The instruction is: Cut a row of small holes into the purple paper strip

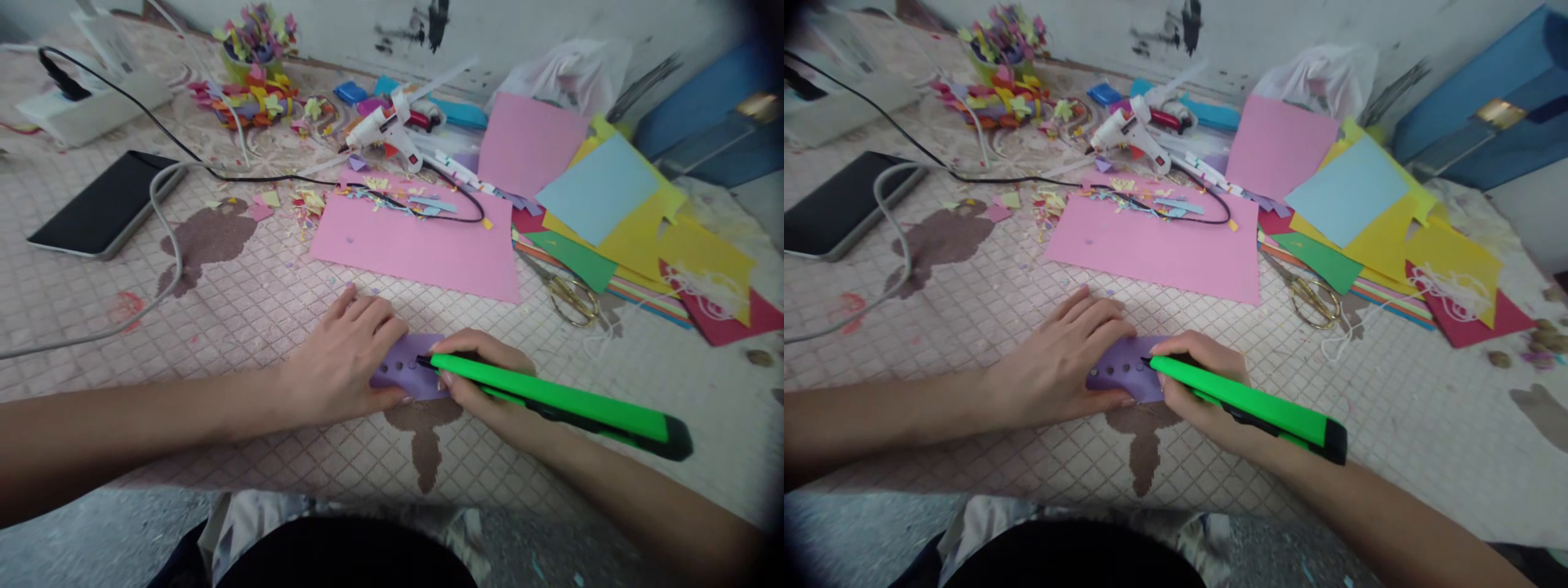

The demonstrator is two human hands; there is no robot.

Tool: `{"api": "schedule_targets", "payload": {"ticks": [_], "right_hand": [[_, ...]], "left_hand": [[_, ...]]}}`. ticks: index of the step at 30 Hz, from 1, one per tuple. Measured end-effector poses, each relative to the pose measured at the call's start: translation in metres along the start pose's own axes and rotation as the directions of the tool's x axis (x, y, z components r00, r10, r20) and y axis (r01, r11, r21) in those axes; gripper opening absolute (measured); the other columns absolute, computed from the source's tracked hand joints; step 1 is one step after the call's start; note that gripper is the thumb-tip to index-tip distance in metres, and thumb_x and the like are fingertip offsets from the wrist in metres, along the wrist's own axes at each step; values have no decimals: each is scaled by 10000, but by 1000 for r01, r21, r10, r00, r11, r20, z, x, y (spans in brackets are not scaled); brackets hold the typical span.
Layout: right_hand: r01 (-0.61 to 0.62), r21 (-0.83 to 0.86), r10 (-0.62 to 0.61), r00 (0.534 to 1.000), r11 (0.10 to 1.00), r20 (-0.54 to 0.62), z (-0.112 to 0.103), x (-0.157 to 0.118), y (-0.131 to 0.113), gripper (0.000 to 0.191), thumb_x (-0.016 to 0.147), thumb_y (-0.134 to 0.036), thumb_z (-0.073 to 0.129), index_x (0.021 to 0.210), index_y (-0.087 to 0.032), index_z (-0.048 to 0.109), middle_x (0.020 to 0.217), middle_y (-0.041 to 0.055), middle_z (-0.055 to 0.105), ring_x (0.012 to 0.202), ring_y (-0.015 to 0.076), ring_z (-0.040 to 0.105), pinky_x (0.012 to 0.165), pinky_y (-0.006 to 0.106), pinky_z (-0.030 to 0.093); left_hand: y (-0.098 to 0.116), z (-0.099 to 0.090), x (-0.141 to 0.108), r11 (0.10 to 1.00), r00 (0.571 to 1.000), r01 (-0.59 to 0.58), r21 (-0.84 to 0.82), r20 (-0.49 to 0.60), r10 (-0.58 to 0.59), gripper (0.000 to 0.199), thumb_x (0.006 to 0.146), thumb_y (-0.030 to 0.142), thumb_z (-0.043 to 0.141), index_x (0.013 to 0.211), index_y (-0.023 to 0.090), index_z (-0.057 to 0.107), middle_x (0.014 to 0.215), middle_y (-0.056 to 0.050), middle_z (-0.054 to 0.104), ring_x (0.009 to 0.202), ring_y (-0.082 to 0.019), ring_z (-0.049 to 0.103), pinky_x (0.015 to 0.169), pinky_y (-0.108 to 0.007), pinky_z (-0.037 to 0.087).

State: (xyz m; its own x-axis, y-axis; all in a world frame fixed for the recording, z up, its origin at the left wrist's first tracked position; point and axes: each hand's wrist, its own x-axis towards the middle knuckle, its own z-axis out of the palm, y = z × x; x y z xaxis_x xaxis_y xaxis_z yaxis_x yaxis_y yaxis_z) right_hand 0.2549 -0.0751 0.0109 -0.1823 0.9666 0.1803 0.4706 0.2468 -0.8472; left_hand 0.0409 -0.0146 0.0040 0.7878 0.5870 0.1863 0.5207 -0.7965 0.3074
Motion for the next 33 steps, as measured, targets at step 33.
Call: {"api": "schedule_targets", "payload": {"ticks": [33], "right_hand": [[3, 28, -3, 1000, 1000, -13, 0, -2, 1, 173, 832, -140, 605, 968, -238, 649, 828, -15, 685, 656, 110, 644, 572, 233, 499]], "left_hand": [[0, 0, 2, 1000, 1000, -10, 4, -4, 10, 563, 734, 535, 730, 1096, 139, 562, 1111, -115, 557, 1092, -302, 518, 1092, -559, 305]]}}
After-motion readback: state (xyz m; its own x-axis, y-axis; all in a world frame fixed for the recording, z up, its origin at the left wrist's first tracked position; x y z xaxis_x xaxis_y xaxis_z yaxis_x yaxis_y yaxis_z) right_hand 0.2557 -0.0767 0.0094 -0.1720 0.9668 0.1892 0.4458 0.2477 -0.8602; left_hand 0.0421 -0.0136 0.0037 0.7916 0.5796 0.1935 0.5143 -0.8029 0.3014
